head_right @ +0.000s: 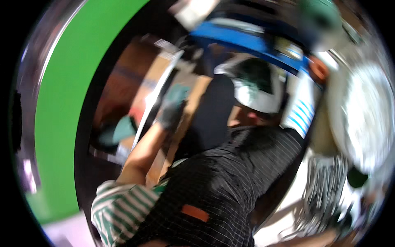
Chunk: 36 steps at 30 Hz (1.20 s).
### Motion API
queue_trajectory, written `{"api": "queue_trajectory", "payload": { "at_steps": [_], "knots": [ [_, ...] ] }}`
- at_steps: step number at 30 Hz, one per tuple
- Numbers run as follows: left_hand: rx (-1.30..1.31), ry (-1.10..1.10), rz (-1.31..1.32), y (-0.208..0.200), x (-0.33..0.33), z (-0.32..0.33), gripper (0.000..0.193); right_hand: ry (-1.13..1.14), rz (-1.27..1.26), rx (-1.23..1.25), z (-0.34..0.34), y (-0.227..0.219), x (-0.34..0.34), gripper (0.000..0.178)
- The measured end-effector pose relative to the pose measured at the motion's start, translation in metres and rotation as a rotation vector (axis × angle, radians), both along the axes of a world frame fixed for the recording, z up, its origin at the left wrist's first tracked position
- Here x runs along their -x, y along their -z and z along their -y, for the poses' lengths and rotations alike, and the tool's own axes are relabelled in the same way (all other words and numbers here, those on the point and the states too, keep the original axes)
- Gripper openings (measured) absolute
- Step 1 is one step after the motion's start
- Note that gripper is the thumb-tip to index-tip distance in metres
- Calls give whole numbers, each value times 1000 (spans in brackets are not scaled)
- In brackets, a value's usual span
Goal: The person assembles green plastic kettles by inserting metal handles into the kettle bodies and applying adhesive labels. They handle the kettles and handles one at a time, repeatedly picking up parts from the table, inserting the handle, and placing the finished unit aside.
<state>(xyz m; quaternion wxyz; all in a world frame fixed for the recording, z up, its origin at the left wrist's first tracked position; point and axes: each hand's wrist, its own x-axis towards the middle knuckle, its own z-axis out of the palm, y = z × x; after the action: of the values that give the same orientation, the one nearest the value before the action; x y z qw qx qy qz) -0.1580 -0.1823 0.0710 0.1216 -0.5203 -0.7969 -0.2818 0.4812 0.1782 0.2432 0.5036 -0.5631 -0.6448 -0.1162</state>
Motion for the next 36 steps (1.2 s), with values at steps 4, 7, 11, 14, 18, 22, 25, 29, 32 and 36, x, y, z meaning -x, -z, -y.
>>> {"api": "queue_trajectory", "payload": {
  "at_steps": [4,7,11,14,18,22,25,29,32,36],
  "knots": [
    [327,-408,-22,124,13,63,22,-180,-6,-57,34,1,56,53],
    [-119,-1163,559,132,12,103,65,-220,-16,-50,48,8,68,53],
    [-67,-1771,492,149,42,215,113,-354,-59,24,61,14,94,54],
    [-325,-2021,876,160,71,278,125,-454,-126,162,67,24,102,56],
    [-1013,-1477,1639,216,97,325,122,-440,41,271,84,-10,146,54],
    [-1119,-1213,1829,231,112,405,119,-646,-148,326,98,-43,238,48],
    [-1213,-949,1815,219,123,375,105,-744,-114,276,127,-38,268,52],
    [-1493,-681,1753,93,76,244,91,-907,-89,425,137,-19,278,58],
    [-1198,-369,1689,26,4,176,82,-958,-92,519,125,-10,299,61],
    [-1002,-28,2015,-37,-66,76,91,-1078,-309,690,116,-33,316,58]
  ]
}}
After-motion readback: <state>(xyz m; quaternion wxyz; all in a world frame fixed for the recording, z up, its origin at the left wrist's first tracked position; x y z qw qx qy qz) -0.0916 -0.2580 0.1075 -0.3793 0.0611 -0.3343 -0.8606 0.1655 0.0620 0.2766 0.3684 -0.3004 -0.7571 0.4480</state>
